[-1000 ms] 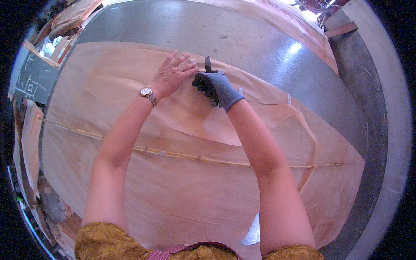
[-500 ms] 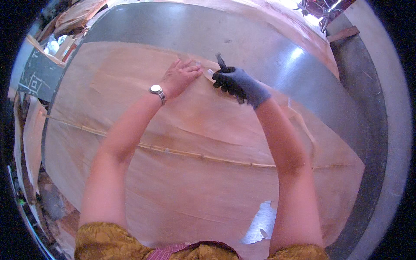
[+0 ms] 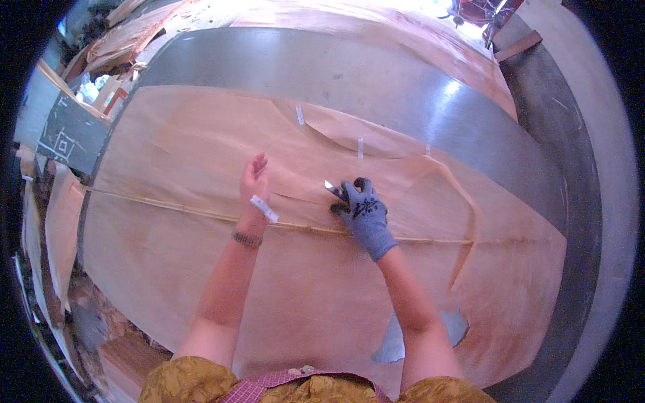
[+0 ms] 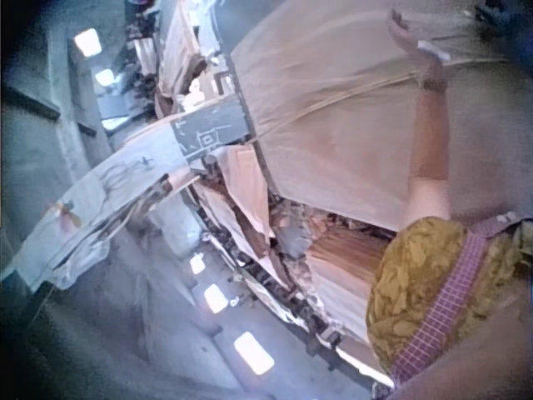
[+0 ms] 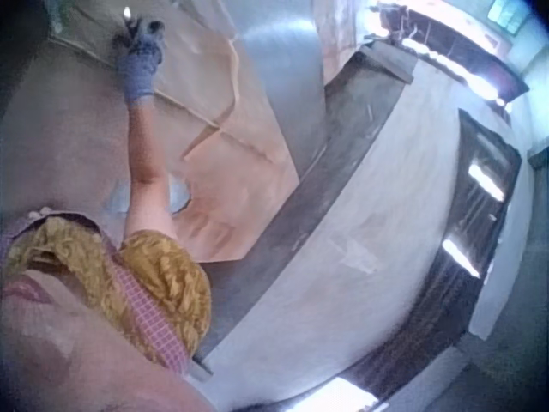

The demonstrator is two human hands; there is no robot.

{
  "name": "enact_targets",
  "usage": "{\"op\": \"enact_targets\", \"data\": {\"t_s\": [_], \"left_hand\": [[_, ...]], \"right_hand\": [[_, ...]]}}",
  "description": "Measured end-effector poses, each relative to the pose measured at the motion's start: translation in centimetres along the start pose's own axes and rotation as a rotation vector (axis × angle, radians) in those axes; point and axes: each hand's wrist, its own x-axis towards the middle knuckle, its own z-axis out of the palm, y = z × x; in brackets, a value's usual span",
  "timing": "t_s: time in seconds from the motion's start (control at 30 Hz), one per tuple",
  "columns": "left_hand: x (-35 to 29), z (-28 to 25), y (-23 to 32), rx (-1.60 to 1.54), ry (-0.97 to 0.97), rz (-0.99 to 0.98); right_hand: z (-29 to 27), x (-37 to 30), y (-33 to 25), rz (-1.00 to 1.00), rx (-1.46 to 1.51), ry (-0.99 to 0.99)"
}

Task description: The person applies adhesive strips to tears in large wood veneer sheets using a small blade to trim the tape and smooths the surface by hand.

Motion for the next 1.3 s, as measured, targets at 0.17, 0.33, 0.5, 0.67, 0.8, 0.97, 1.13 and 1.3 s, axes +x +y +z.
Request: {"op": "enact_targets", "data": {"t_s": [0.17, 0.33, 0.5, 0.67, 0.8, 0.97, 1.13, 1.3], "left_hand": [[-4.1, -4.7, 2.4, -0.310, -0.207, -0.630], [-6.8, -4.7, 3.5, -0.691, -0.154, -1.095], [-10.3, -0.2, 4.9, -0.870, -0.071, -0.809], [-17.3, 4.7, 3.9, -0.761, -0.112, -0.704], [-28.0, 8.6, 6.2, -0.626, -0.229, -0.704], [-41.4, 10.7, 3.8, -0.450, -0.318, -0.790], [-50.4, 10.1, 3.4, -0.258, -0.205, -0.758], [-53.8, 8.2, 2.6, -0.194, -0.043, -0.734]], "right_hand": [[-2.7, -1.2, 2.4, -0.083, -0.267, -0.057], [-10.8, -6.6, -1.9, -0.208, -0.481, 0.028], [-22.3, -17.3, 0.7, -0.130, -0.636, 0.192], [-33.3, -31.6, 7.8, 0.032, -0.757, 0.342], [-39.6, -43.2, 12.6, 0.180, -0.832, 0.303], [-41.8, -54.7, 21.7, 0.304, -0.803, 0.209], [-38.6, -61.4, 29.2, 0.374, -0.796, -0.054], [-36.4, -62.7, 29.2, 0.309, -0.633, 0.150]]}}
